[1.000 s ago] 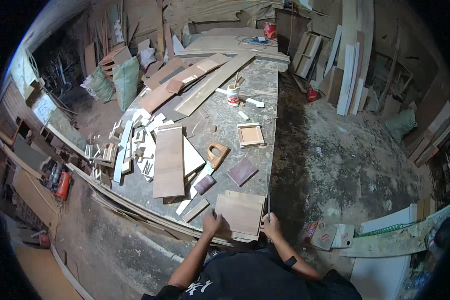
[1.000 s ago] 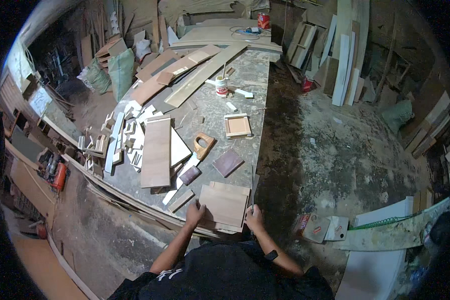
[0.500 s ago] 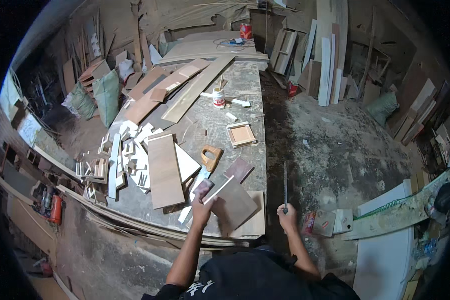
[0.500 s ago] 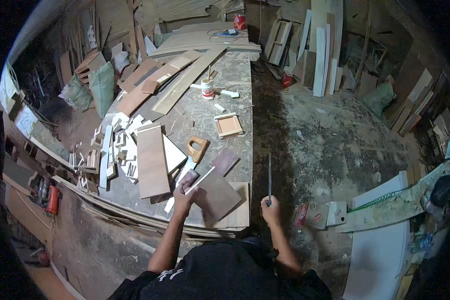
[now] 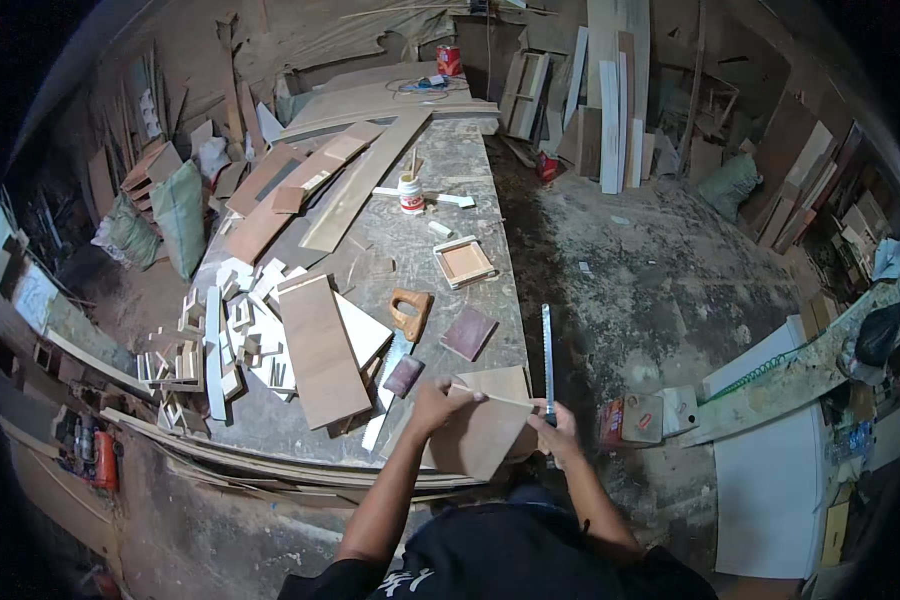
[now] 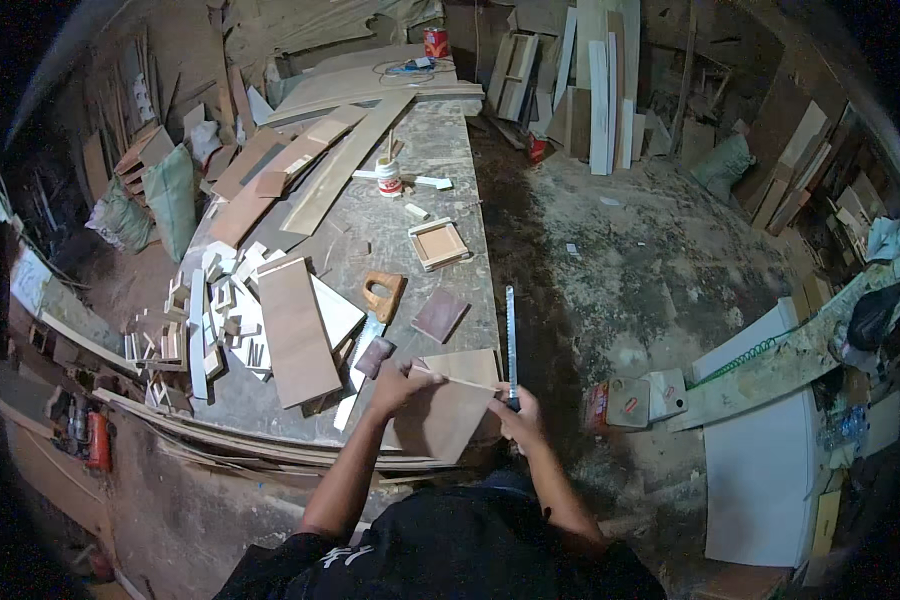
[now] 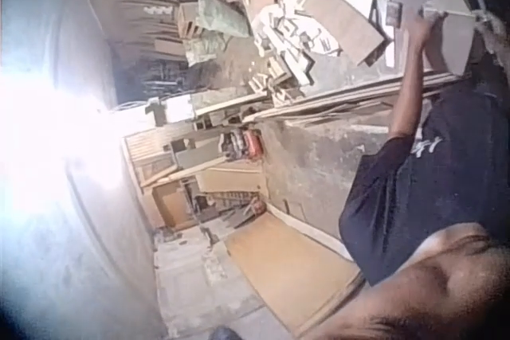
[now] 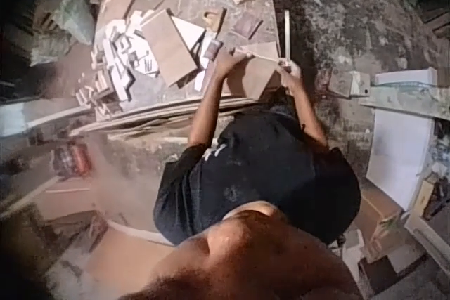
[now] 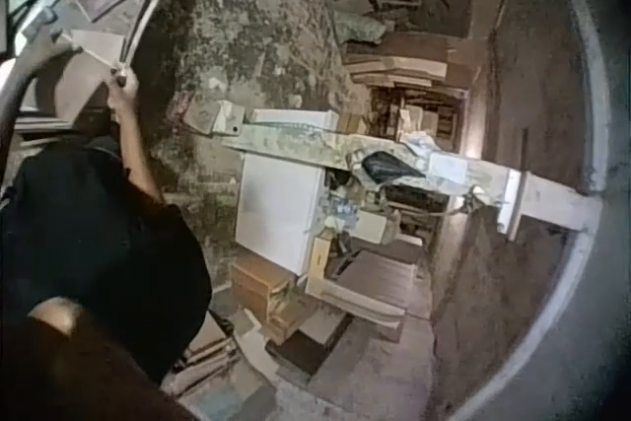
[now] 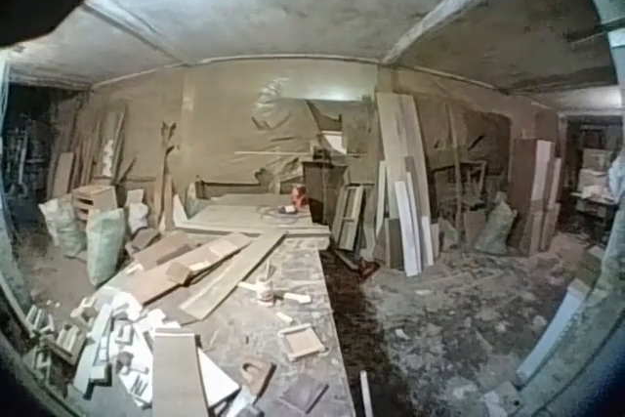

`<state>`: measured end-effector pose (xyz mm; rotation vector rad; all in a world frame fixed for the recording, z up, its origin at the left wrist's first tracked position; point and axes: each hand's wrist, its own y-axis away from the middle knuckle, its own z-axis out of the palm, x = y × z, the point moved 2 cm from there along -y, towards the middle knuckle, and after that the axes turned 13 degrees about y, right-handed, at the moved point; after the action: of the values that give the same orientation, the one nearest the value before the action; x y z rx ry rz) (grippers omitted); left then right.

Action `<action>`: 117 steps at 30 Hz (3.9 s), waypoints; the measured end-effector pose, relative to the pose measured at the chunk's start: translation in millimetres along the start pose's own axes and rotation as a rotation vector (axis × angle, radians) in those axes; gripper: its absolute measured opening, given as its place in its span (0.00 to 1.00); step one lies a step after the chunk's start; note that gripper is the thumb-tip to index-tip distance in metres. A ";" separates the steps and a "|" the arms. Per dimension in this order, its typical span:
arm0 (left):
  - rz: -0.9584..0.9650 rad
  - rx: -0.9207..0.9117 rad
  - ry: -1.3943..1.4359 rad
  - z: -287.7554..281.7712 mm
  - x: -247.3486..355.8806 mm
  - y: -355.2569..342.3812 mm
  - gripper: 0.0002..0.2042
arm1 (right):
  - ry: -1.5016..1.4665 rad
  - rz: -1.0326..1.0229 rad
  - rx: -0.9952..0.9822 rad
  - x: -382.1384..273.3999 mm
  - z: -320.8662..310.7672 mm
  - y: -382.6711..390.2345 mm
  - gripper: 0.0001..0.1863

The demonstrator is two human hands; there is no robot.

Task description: Cutting, gluing, and filing small wood pieces to assemble components in a workshop.

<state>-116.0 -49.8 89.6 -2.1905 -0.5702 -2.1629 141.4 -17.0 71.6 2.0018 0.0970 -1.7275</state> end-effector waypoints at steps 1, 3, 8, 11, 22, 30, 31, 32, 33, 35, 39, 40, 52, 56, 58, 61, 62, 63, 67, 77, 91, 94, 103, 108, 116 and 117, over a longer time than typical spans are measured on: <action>0.000 -0.009 0.002 8.2 1.3 0.6 0.14 | 0.001 0.002 0.009 0.7 3.8 1.6 0.18; 0.040 -0.095 0.058 22.0 4.2 1.5 0.14 | -0.077 -0.033 0.011 5.5 9.8 3.5 0.13; 0.010 -0.122 0.083 31.6 -33.2 -8.2 0.17 | -0.119 0.052 0.044 33.2 5.7 0.2 0.10; 0.162 0.044 0.001 43.4 -40.7 -8.5 0.35 | -0.209 0.141 0.145 53.0 -3.9 -0.6 0.10; 0.359 -0.240 -1.112 114.0 -54.3 8.6 0.61 | -0.539 0.405 0.295 98.0 -33.2 -28.3 0.09; 0.451 -0.494 -1.204 128.1 -36.7 -28.6 0.62 | -0.451 0.579 -0.065 122.8 -70.5 -44.0 0.12; 0.399 -0.551 -1.212 131.1 -30.2 -31.3 0.60 | -0.451 0.580 -0.071 127.3 -76.4 -45.4 0.12; 0.393 -0.546 -1.214 131.3 -32.1 -35.1 0.60 | -0.463 0.595 -0.128 132.2 -80.2 -45.5 0.10; 0.409 -0.572 -1.216 130.7 -35.0 -38.2 0.60 | -0.474 0.610 -0.187 137.2 -83.4 -45.3 0.08; 0.429 -0.569 -1.224 133.8 -42.8 -40.2 0.61 | -0.447 0.639 -0.232 147.5 -88.3 -46.2 0.08; 0.368 -0.493 -1.103 136.1 -43.7 -43.3 0.61 | -0.177 0.635 -0.318 137.2 -91.4 -54.2 0.10; 0.350 -0.484 -1.102 138.6 -53.1 -45.1 0.61 | -0.171 0.645 -0.334 137.7 -92.4 -54.5 0.10; 0.506 -0.093 -0.940 148.1 -71.4 -53.5 0.41 | -0.183 0.582 -0.489 148.1 -99.3 -65.6 0.07; 0.481 -0.059 -0.850 151.8 -71.7 -60.1 0.36 | -0.137 0.476 -0.381 142.1 -108.0 -74.7 0.11; 0.482 -0.020 -0.866 151.3 -69.9 -60.3 0.36 | -0.073 0.436 -0.409 131.4 -111.8 -78.9 0.16; 0.427 -0.009 -0.913 144.0 -78.5 -62.2 0.40 | 0.055 0.468 -0.398 107.2 -109.0 -77.9 0.22; 0.433 0.051 -0.957 143.3 -84.3 -62.1 0.40 | 0.052 0.482 -0.388 98.9 -106.2 -74.9 0.22; 0.383 0.027 -0.933 147.8 -81.1 -66.0 0.40 | 0.116 0.498 -0.334 94.0 -107.0 -72.1 0.23; 0.320 -0.041 -1.042 148.5 -87.1 -72.5 0.41 | 0.092 0.531 -0.334 68.7 -101.2 -67.1 0.24; 0.295 0.007 -1.001 143.9 -91.2 -77.1 0.42 | 0.081 0.496 -0.085 82.9 -73.6 -52.7 0.20; 0.240 -0.023 -0.963 146.3 -84.9 -81.2 0.43 | 0.343 0.147 -0.112 182.5 -65.4 -60.6 0.47; 0.244 -0.018 -0.963 146.0 -84.4 -83.1 0.43 | 0.349 0.176 -0.024 188.8 -64.9 -64.6 0.30; 0.172 -0.057 -0.955 144.2 -74.1 -81.3 0.44 | 0.346 0.434 -0.280 193.1 -84.6 -74.7 0.42; 0.196 -0.033 -0.926 137.9 -77.5 -79.9 0.44 | 0.665 0.468 -0.542 122.0 -83.0 -97.3 0.40; 0.206 -0.030 -0.884 137.3 -73.5 -80.3 0.43 | 0.767 0.345 -0.627 108.6 -81.2 -122.2 0.39; 0.180 -0.042 -0.933 140.0 -68.6 -81.6 0.43 | 0.691 0.393 -0.639 122.9 -84.0 -123.9 0.37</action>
<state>-0.9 45.7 -3.1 -3.0399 -0.2872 -0.9716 197.1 94.0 -77.1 1.8524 0.3980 -0.5997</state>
